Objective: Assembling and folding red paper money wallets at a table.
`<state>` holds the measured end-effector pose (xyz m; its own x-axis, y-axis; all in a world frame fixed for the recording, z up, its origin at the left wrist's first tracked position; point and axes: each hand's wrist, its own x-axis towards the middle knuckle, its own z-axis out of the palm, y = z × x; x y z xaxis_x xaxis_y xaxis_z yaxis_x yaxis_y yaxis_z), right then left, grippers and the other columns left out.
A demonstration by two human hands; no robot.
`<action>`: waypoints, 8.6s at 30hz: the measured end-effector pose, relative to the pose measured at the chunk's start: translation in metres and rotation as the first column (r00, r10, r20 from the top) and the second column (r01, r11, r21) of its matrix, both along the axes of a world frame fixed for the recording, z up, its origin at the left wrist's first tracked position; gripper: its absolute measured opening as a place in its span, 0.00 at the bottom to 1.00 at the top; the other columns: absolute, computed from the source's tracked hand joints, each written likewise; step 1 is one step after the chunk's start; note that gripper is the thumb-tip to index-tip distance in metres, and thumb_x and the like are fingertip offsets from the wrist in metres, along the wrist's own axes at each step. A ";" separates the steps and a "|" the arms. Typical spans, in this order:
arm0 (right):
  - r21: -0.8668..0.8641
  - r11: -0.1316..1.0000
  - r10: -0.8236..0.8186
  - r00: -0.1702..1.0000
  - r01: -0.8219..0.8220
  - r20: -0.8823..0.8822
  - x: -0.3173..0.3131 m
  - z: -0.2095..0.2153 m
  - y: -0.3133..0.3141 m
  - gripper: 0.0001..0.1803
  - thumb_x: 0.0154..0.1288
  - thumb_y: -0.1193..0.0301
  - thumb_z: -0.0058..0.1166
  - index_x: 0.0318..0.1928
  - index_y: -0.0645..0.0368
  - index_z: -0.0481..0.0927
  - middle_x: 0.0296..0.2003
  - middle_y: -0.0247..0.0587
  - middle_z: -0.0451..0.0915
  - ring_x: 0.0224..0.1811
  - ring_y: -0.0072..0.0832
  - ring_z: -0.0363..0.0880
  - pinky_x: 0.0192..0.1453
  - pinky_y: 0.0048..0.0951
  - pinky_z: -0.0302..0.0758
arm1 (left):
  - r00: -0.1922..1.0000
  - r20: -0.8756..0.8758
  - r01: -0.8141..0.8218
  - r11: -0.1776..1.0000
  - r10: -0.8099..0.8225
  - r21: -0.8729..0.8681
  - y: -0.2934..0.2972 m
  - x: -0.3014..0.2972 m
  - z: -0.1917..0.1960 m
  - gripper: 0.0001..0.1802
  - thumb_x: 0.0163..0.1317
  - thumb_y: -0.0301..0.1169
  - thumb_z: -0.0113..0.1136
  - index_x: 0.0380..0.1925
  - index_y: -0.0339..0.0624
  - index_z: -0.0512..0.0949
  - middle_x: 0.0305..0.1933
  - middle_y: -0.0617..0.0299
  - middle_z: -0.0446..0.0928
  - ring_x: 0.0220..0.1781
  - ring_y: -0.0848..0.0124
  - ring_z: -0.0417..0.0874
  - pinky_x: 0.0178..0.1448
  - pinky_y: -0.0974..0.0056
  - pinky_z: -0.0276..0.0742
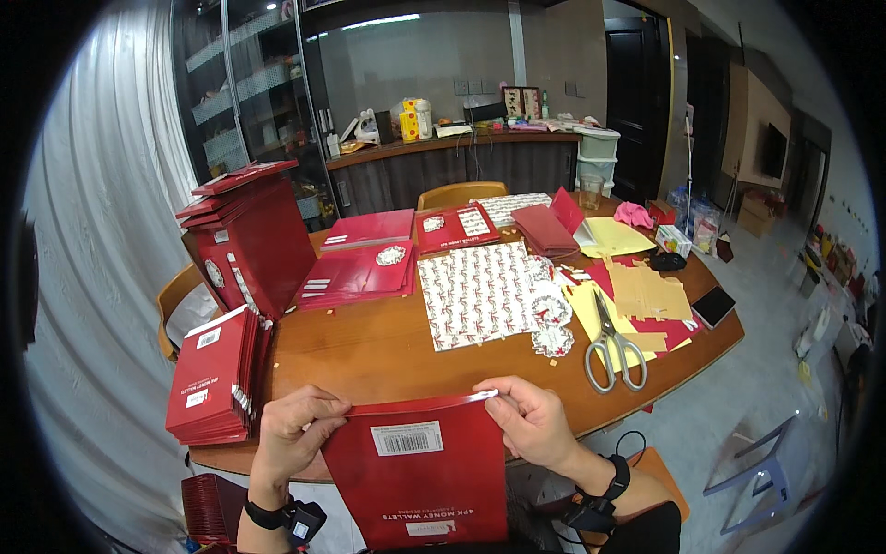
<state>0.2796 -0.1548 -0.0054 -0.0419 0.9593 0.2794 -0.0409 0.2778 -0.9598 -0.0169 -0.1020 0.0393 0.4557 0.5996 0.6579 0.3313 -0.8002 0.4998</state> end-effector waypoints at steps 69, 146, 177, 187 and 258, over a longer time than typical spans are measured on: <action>-0.312 0.759 0.632 0.528 -0.572 0.568 -0.031 0.041 0.122 0.11 0.65 0.66 0.57 0.39 0.62 0.85 0.29 0.34 0.84 0.32 0.17 0.78 0.37 0.23 0.74 | 0.846 0.529 0.413 0.705 -0.063 -0.576 0.004 -0.004 -0.072 0.16 0.66 0.17 0.51 0.51 0.35 0.60 0.48 0.48 0.78 0.49 0.70 0.80 0.54 0.70 0.74; 0.148 0.762 0.271 0.518 -0.630 0.811 -0.064 0.049 0.096 0.13 0.62 0.67 0.58 0.26 0.65 0.78 0.23 0.46 0.77 0.27 0.43 0.77 0.32 0.38 0.72 | 0.912 0.410 0.278 0.770 -0.023 -0.574 0.003 0.001 -0.071 0.17 0.64 0.18 0.56 0.53 0.38 0.70 0.32 0.71 0.74 0.30 0.86 0.69 0.34 0.79 0.67; 0.109 0.831 0.251 0.542 -0.546 0.802 -0.024 0.053 0.062 0.06 0.63 0.75 0.55 0.38 0.65 0.80 0.33 0.46 0.77 0.40 0.43 0.79 0.44 0.39 0.75 | 0.905 0.421 0.222 0.784 0.055 -0.579 -0.004 -0.010 -0.068 0.10 0.63 0.16 0.55 0.43 0.37 0.71 0.33 0.64 0.78 0.32 0.82 0.77 0.31 0.77 0.72; 0.459 0.705 -0.081 0.583 -0.540 0.809 -0.020 0.037 0.056 0.07 0.60 0.74 0.58 0.36 0.65 0.79 0.31 0.43 0.76 0.37 0.39 0.77 0.40 0.35 0.75 | 0.857 0.508 0.255 0.785 0.088 -0.565 -0.007 -0.012 -0.066 0.08 0.64 0.17 0.54 0.43 0.36 0.72 0.31 0.65 0.79 0.30 0.82 0.76 0.31 0.77 0.72; 0.127 0.989 0.026 0.926 -0.080 0.377 -0.006 0.027 0.156 0.08 0.66 0.74 0.56 0.42 0.64 0.83 0.31 0.31 0.81 0.32 0.13 0.73 0.36 0.19 0.71 | 0.792 0.593 0.288 0.767 0.146 -0.574 0.101 0.013 -0.030 0.04 0.67 0.24 0.54 0.39 0.35 0.76 0.37 0.64 0.78 0.38 0.80 0.76 0.44 0.74 0.73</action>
<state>0.2740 0.0014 0.0213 -0.2186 0.9062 0.3620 0.2950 0.4150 -0.8607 -0.0038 -0.0010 0.0093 0.1794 0.9375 0.2981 -0.2374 -0.2528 0.9380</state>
